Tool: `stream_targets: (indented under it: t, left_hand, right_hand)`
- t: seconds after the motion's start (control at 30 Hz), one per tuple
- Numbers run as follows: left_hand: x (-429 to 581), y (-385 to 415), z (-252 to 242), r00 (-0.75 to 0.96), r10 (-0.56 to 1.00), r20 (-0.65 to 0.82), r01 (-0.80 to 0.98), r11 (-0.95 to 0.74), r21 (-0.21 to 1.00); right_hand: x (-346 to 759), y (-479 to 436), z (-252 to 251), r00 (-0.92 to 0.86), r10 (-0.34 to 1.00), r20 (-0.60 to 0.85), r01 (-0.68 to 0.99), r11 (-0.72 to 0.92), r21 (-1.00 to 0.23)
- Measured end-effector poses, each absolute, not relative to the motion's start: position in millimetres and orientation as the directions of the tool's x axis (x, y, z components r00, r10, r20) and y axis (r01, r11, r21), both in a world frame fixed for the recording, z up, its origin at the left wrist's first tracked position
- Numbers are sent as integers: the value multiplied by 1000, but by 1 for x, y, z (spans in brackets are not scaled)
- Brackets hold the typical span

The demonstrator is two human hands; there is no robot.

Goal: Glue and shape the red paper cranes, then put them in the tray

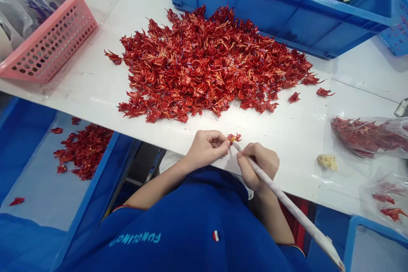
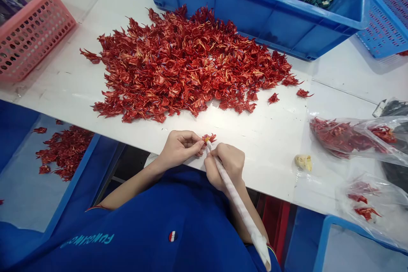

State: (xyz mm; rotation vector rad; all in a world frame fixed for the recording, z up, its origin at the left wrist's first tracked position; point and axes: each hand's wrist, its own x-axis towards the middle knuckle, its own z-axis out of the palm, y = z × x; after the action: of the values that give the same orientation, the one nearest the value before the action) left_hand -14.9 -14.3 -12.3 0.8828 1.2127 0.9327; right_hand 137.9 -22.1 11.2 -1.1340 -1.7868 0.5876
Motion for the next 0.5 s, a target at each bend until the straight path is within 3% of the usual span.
stream_targets:
  t: [0.5]
  left_hand:
    - [-19,-13,-11,141,942,-304,-15,309,951]
  right_hand:
    - [139,-26,12,-230,863,451,474,504,-722]
